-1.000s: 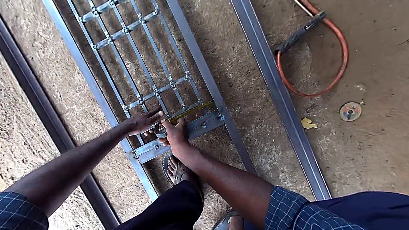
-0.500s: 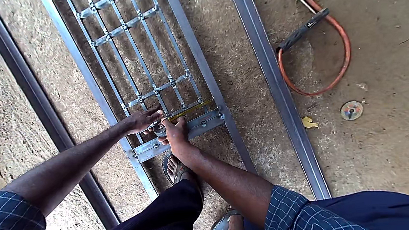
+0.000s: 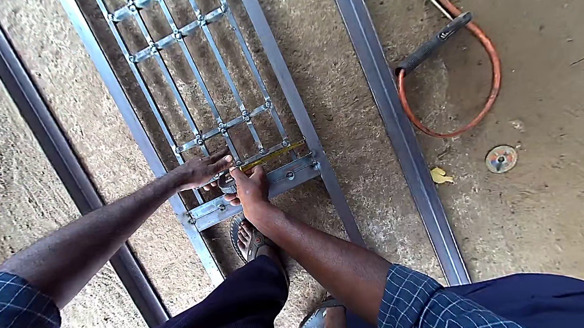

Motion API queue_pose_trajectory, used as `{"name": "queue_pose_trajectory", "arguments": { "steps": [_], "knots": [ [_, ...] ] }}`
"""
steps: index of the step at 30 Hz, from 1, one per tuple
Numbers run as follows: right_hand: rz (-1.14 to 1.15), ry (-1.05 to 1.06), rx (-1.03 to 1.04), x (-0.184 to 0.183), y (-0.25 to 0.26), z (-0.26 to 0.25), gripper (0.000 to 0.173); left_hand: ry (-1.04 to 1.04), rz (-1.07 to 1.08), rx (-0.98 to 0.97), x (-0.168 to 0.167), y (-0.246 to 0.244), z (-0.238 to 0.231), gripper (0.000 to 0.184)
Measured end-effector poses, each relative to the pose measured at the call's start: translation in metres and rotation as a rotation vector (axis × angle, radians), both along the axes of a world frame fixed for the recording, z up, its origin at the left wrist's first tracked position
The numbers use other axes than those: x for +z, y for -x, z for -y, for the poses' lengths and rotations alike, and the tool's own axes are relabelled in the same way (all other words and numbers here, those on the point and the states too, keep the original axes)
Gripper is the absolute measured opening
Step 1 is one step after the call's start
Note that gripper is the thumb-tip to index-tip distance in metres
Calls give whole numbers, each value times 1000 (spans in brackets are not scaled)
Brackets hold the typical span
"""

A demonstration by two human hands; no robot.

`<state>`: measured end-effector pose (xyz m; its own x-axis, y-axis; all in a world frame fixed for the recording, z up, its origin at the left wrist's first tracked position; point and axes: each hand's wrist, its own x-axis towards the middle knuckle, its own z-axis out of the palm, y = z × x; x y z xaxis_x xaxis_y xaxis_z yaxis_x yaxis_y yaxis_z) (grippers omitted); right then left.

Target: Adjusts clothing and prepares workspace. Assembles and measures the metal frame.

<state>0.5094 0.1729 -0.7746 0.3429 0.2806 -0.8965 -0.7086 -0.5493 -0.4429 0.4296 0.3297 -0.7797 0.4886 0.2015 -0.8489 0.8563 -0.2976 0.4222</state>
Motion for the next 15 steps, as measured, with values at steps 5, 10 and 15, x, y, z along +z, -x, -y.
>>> {"name": "queue_pose_trajectory", "arguments": {
  "steps": [5, 10, 15],
  "knots": [
    [2, -1, -2, -2, 0, -1, 48, -1, -5, -24, 2, -1, 0, 75],
    [1, 0, -1, -2, 0, -1, 48, -1, 6, -18, 0, -1, 0, 75],
    [2, 3, 4, 0, -1, 0, 48, 1, 20, -26, -2, 2, -1, 77]
  ]
}}
